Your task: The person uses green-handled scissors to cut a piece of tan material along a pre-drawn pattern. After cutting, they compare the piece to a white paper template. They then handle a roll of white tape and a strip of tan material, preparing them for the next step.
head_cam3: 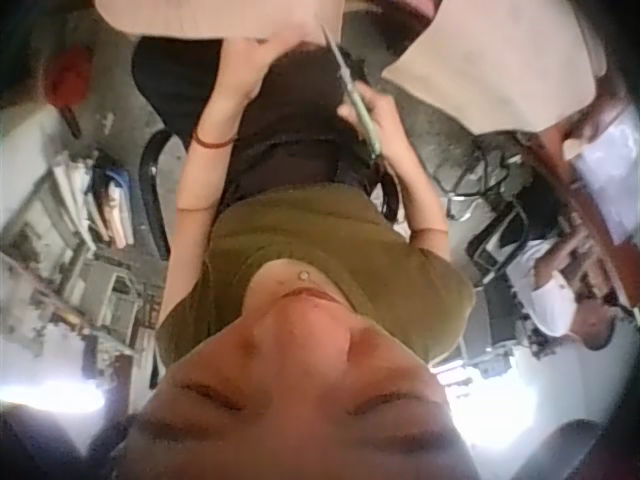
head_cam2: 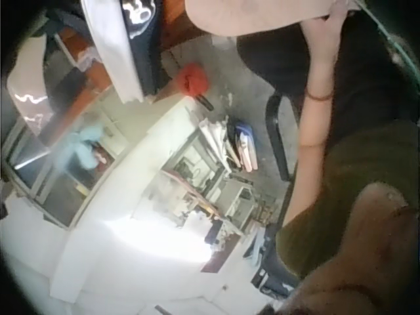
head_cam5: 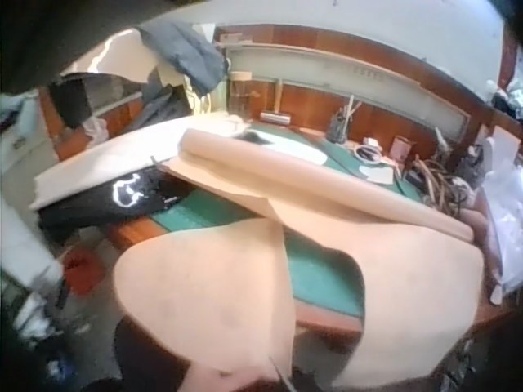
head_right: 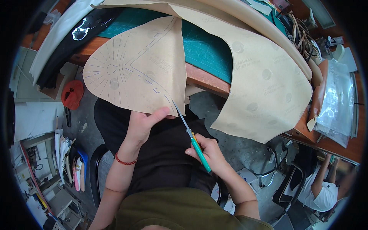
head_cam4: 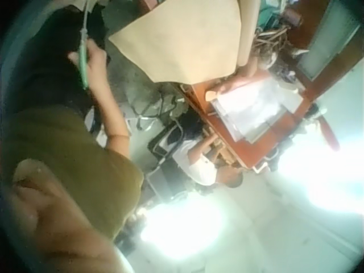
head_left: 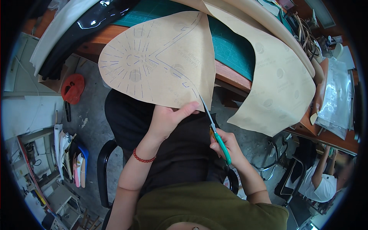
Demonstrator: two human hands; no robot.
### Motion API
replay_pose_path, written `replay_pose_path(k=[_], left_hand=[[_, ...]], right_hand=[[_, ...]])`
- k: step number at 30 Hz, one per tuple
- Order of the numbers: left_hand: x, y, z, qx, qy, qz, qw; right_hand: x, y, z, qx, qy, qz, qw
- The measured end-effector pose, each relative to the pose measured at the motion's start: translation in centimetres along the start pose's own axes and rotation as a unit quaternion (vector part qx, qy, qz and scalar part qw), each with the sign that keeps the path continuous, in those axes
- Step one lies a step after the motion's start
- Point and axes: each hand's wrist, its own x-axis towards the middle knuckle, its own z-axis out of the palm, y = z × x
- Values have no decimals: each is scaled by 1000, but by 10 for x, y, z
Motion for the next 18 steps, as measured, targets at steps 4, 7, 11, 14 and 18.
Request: replay_pose_path(k=[4,7,11,14,18], left_hand=[[1,2,-5,-30,32,23,999],[-1,3,-8,0,20,13,1000],[-3,2,-7,19,18,22,999],[-4,2,-10,18,12,11,1000],[-4,2,-11,12,13,3,1000]], right_hand=[[0,-2,-1,22,-9,18,1000],[2,-3,0,40,-21,18,999],[7,-1,2,38,-25,-12,999],[7,-1,0,40,-32,-9,999],[4,-4,-4,35,-45,-2,998]])
